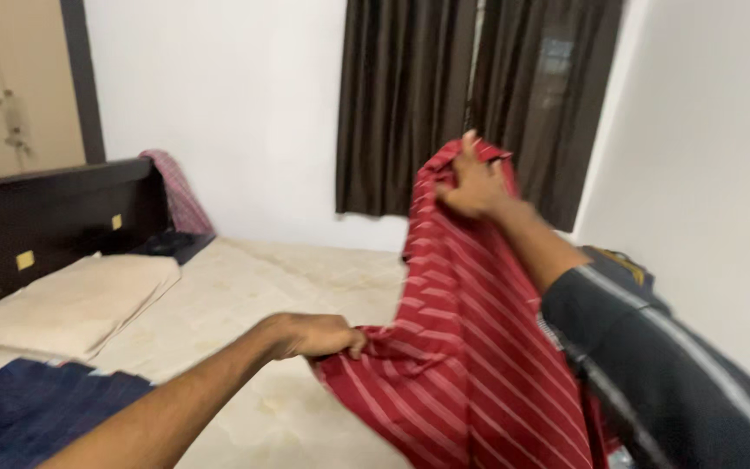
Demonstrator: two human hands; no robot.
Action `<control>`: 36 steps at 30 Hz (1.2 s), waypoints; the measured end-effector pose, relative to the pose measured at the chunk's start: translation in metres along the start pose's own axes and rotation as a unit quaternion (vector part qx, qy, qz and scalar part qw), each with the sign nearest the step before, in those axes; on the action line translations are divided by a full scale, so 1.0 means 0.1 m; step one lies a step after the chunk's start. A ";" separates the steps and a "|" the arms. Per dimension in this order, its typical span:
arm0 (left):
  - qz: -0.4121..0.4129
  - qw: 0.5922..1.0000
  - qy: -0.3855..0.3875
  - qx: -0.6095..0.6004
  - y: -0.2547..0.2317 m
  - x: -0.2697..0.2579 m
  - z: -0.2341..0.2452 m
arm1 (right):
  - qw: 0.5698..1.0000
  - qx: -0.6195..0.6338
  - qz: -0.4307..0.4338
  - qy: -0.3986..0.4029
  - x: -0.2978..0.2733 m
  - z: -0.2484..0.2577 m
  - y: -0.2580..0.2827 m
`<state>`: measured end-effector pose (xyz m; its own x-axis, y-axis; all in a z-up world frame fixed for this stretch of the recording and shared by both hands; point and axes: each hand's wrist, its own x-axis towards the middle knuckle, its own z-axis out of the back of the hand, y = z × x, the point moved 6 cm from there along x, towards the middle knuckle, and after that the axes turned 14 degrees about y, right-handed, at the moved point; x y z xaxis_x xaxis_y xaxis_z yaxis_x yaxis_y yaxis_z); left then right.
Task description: The person lays a red striped shirt on a bed, buttons it, and folds it neatly. The shirt is placed on top of a stack of other folded clothes.
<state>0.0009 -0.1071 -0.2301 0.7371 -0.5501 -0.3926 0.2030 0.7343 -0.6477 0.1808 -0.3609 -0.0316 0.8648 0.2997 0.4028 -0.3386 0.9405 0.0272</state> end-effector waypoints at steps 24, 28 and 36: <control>0.397 0.820 -0.312 -0.269 3.99 0.07 -0.94 | 0.927 0.106 0.134 0.335 0.46 -4.27 2.66; 0.441 0.816 -0.304 -0.216 3.97 -0.08 -0.86 | 0.922 0.088 0.091 0.367 0.63 -4.71 2.80; 0.232 0.858 -0.456 -0.045 3.35 -0.04 -0.63 | 0.937 0.057 0.111 0.326 0.40 -5.16 2.96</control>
<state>0.0255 0.1163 -0.4866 0.9311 0.3638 0.0265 -0.2692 0.7343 -0.6231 0.3058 0.0119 -0.4793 0.7982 0.5550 -0.2344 -0.5426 0.8313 0.1208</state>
